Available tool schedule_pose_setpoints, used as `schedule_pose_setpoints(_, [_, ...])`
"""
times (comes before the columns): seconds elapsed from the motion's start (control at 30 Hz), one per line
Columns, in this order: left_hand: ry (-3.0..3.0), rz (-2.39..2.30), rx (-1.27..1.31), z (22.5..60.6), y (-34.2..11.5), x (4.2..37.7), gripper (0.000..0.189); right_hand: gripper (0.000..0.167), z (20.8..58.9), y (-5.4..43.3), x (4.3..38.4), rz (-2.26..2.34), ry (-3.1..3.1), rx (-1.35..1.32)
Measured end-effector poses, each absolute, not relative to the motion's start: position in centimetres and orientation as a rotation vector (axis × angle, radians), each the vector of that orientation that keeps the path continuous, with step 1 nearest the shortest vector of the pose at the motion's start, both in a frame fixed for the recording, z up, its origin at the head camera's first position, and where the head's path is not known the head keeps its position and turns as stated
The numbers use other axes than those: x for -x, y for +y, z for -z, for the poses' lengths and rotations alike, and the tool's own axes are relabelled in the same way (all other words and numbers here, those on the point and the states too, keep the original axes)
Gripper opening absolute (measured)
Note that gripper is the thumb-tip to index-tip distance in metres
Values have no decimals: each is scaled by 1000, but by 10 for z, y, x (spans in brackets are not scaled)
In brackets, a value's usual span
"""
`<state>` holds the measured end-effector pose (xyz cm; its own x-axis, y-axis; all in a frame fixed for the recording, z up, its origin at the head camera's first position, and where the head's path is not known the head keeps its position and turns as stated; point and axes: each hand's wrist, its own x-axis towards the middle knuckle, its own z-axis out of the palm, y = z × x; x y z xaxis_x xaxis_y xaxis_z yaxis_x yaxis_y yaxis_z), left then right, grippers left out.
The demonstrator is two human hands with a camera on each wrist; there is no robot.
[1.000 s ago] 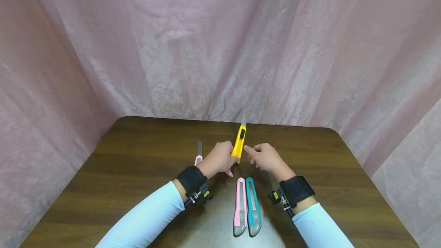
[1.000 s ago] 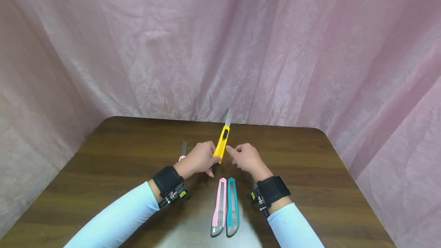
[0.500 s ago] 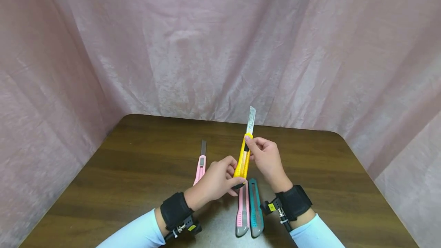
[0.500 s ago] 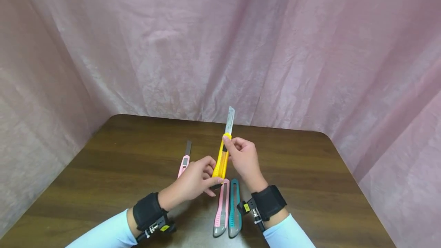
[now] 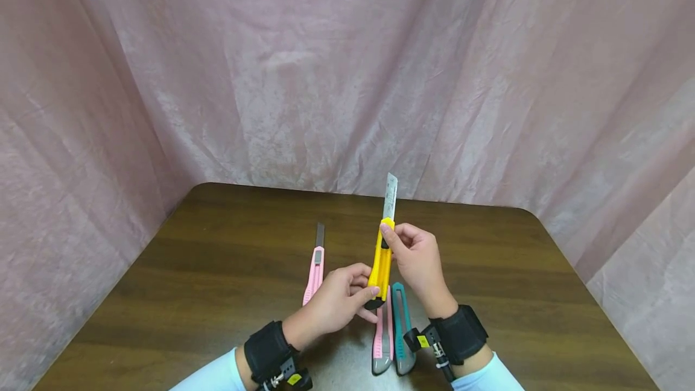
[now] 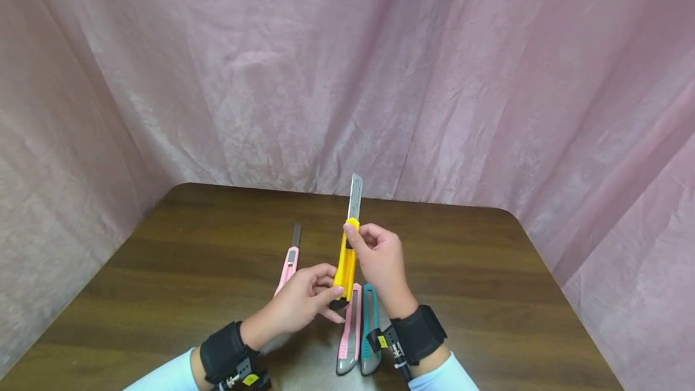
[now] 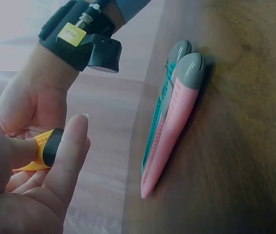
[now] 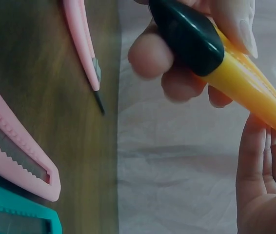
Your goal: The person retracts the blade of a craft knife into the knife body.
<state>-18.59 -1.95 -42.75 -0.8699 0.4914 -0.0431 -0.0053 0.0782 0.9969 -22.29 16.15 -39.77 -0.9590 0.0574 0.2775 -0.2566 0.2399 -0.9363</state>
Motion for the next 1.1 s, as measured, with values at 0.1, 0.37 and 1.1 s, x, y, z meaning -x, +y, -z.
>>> schedule_pose_setpoints(0.1, [2003, -1854, -496, 430, -18, 184, 30, 33, 399, 162, 221, -1794, -2272, -185])
schedule_pose_setpoints(0.37, [2024, -1866, -548, 433, -17, 181, 27, 36, 400, 161, 218, -1784, -2281, -237])
schedule_pose_setpoints(1.1, [2020, -1857, -552, 427, -19, 177, 29, 30, 398, 162, 218, -1805, -2207, -338])
